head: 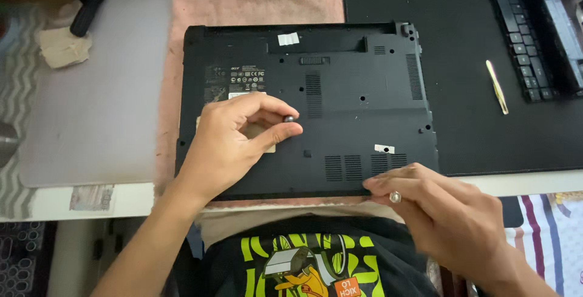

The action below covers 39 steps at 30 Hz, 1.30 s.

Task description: The person uses a screwdriver to tighten several screws on the bottom panel of a laptop. The person holds the laptop steady with one hand while turning the screwdriver with the other, working across multiple screw holes on the device's underside.

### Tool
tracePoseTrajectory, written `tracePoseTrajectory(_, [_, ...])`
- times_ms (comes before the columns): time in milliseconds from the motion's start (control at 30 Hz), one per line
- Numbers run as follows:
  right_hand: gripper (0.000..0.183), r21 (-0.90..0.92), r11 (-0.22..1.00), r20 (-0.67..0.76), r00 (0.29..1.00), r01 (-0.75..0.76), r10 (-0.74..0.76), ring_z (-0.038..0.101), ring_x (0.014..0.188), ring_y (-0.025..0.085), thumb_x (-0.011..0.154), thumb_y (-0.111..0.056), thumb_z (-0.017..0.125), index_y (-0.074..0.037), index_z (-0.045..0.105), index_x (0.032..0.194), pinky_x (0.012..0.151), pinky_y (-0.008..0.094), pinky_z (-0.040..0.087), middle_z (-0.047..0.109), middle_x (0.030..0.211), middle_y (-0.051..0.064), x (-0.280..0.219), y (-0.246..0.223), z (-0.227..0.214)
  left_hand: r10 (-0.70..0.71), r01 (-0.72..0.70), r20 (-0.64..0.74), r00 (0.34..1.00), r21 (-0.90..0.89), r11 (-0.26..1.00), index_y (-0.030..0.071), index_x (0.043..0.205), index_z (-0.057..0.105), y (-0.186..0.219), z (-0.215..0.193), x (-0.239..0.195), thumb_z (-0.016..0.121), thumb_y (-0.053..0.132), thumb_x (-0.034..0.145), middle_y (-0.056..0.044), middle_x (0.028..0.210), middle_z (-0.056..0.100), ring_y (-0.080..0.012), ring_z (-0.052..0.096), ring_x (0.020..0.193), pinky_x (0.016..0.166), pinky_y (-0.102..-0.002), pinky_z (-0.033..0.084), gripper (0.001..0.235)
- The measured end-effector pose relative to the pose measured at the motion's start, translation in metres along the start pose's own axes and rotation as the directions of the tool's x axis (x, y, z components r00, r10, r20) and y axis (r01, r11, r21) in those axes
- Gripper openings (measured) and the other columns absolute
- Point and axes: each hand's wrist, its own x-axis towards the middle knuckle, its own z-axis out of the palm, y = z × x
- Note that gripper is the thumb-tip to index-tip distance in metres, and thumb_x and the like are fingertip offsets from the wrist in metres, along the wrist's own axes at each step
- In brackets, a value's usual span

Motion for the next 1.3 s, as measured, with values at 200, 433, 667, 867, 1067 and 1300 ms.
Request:
tracePoseTrajectory(200, [0.026, 0.042, 0.994, 0.187, 0.978, -0.105, 0.095, 0.08, 0.109, 0.004, 0.101, -0.015, 0.052, -0.02, 0.066, 0.122, 0.075, 0.019, 0.062, 0.083, 0.112, -0.014, -0.001, 0.007, -0.009, 0.093, -0.094, 0.034, 0.995, 0.035, 0.995, 0.01, 0.101, 0.076, -0.001, -0.001, -0.001, 0.075, 0.021, 0.091, -0.001, 0.092, 0.078, -0.01, 0.08, 0.08, 0.069, -0.018, 0.065, 0.015])
tracePoseTrajectory(433, [0.022, 0.254, 0.967, -0.124, 0.991, -0.016, 0.049, 0.08, 0.102, 0.021, 0.088, -0.002, 0.072, -0.006, 0.062, 0.107, 0.088, 0.025, 0.067, 0.075, 0.11, 0.012, -0.003, 0.003, 0.007, 0.142, -0.145, 0.045, 0.989, 0.055, 0.988, 0.011, 0.103, 0.075, -0.004, 0.002, 0.0, 0.075, 0.016, 0.092, -0.001, 0.092, 0.074, -0.0092, 0.074, 0.077, 0.066, -0.018, 0.063, 0.012])
tracePoseTrajectory(667, [0.021, 0.227, 0.974, -0.318, 0.944, -0.012, 0.086, 0.072, 0.074, 0.024, 0.084, 0.009, 0.078, 0.001, 0.069, 0.102, 0.072, 0.032, 0.063, 0.072, 0.084, 0.016, -0.001, -0.005, 0.021, 0.225, -0.235, 0.081, 0.971, 0.135, 0.963, 0.012, 0.105, 0.076, 0.001, 0.007, -0.002, 0.078, 0.01, 0.09, -0.001, 0.097, 0.076, -0.0097, 0.07, 0.085, 0.077, -0.02, 0.058, 0.016])
tracePoseTrajectory(867, [0.014, 0.193, 0.972, -0.313, 0.931, -0.132, 0.188, 0.078, 0.087, 0.023, 0.101, 0.011, 0.055, 0.01, 0.063, 0.113, 0.081, 0.028, 0.059, 0.077, 0.102, 0.023, 0.002, -0.026, 0.024, 0.457, -0.482, 0.153, 0.876, 0.322, 0.815, 0.02, 0.111, 0.072, 0.003, 0.069, -0.03, 0.068, 0.03, 0.099, 0.007, 0.11, 0.075, -0.0217, 0.061, 0.102, 0.088, -0.04, 0.039, 0.015])
tracePoseTrajectory(1067, [0.02, 0.121, 0.98, -0.315, 0.93, -0.157, 0.188, 0.069, 0.075, 0.022, 0.084, 0.007, 0.084, 0.004, 0.069, 0.096, 0.063, 0.028, 0.053, 0.07, 0.093, 0.022, -0.011, -0.015, 0.021, 0.403, -0.436, 0.177, 0.898, 0.234, 0.869, 0.018, 0.11, 0.074, 0.001, 0.068, -0.032, 0.072, 0.028, 0.096, 0.006, 0.109, 0.073, -0.0185, 0.056, 0.107, 0.088, -0.037, 0.038, 0.018])
tracePoseTrajectory(1300, [0.039, 0.339, 0.928, -0.316, 0.91, -0.156, 0.269, 0.082, 0.094, 0.028, 0.098, 0.011, 0.056, 0.011, 0.05, 0.137, 0.089, 0.033, 0.068, 0.076, 0.107, 0.026, -0.009, -0.013, 0.023, 0.438, -0.469, 0.17, 0.883, 0.262, 0.843, 0.018, 0.103, 0.072, 0.006, 0.07, -0.028, 0.069, 0.035, 0.094, 0.006, 0.102, 0.072, -0.0219, 0.056, 0.105, 0.087, -0.039, 0.037, 0.02])
